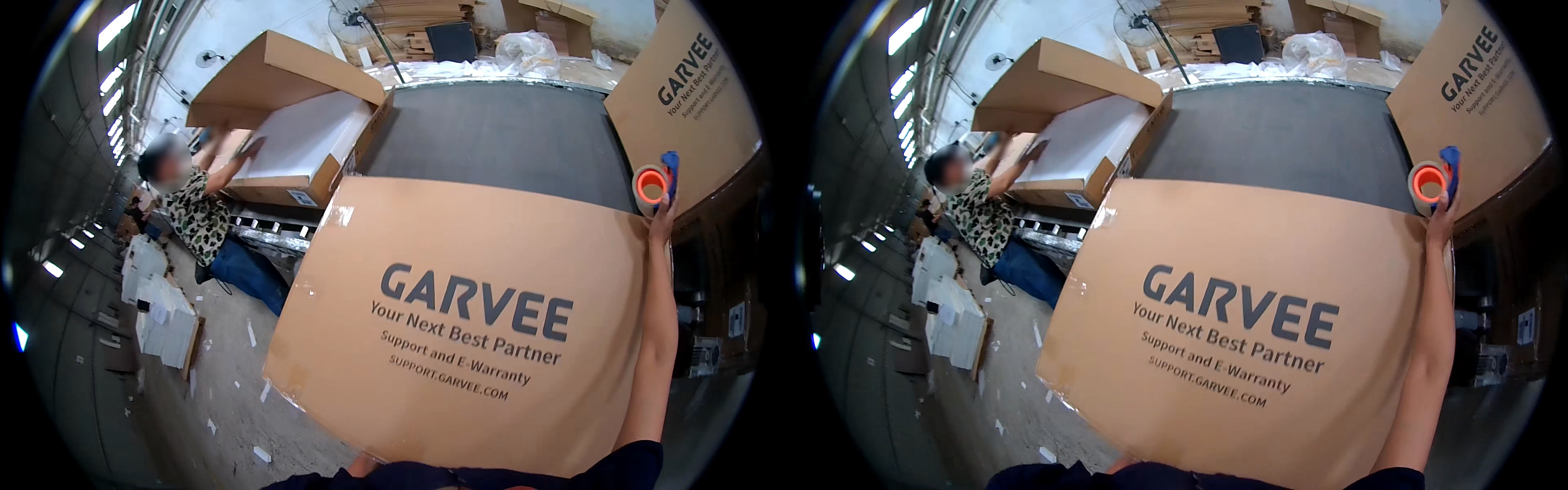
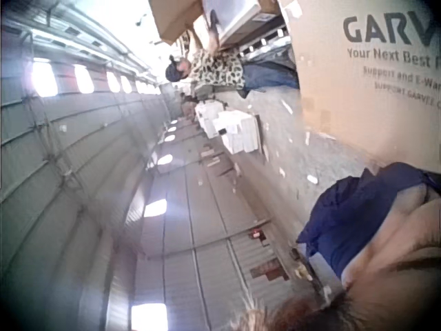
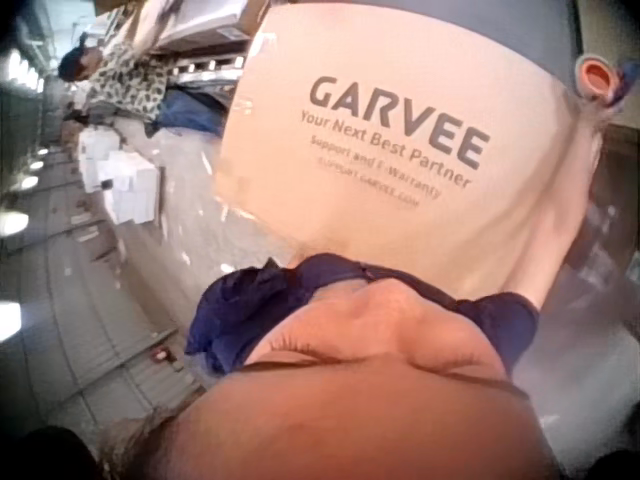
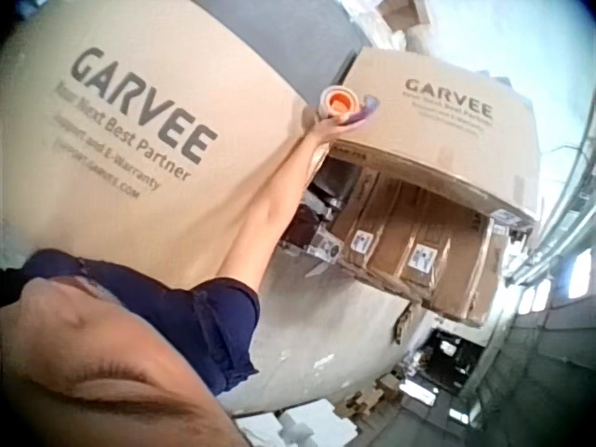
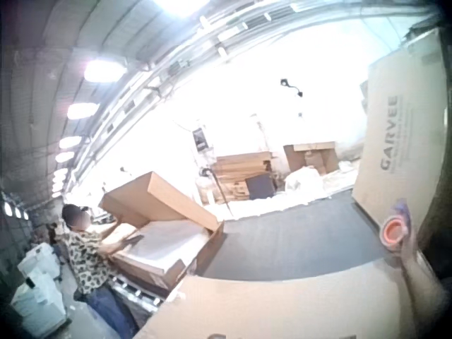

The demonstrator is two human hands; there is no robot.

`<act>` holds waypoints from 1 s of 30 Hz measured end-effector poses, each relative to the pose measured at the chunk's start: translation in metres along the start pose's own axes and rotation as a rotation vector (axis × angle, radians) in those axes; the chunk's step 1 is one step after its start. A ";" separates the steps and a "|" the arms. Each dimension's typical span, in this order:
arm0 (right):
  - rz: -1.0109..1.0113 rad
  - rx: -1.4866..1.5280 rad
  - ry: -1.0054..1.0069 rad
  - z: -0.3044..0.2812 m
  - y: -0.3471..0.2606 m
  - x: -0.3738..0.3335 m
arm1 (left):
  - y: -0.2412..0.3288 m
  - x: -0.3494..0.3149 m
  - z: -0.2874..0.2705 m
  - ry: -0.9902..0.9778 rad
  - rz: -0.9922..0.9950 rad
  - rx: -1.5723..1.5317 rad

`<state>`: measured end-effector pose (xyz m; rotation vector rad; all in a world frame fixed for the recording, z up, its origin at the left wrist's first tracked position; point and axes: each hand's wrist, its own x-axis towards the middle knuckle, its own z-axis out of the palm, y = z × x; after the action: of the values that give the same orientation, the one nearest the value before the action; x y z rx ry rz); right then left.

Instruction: The person uses a tape dispenser to seal cardboard boxes on a conveyor belt and slides them along the line.

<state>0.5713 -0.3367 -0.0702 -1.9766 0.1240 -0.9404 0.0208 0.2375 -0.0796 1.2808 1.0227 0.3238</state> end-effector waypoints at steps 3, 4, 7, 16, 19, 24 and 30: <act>-0.063 0.331 0.027 -0.043 -0.031 -0.026 | 0.013 0.009 -0.022 -0.048 -0.002 -0.031; -0.025 0.361 0.002 -0.068 -0.027 -0.041 | 0.014 0.015 -0.025 -0.082 -0.010 -0.051; 0.141 0.559 -0.176 -0.189 0.055 -0.090 | 0.003 0.055 -0.014 -0.265 -0.097 -0.129; 0.565 0.132 0.497 -0.497 -0.036 -0.401 | 0.025 0.095 -0.031 -0.423 -0.237 -0.310; 0.651 0.346 0.680 -0.534 -0.071 -0.456 | 0.026 0.099 -0.023 -0.472 -0.279 -0.384; 0.920 0.744 0.621 -0.487 -0.164 -0.535 | 0.012 0.104 0.005 -0.544 -0.339 -0.555; 0.945 0.888 0.666 -0.419 -0.168 -0.564 | 0.007 0.106 0.046 -0.532 -0.476 -0.783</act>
<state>-0.1465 -0.2883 -0.1377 -0.5863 0.7850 -0.7501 0.1168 0.2856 -0.1230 0.3543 0.6063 -0.0061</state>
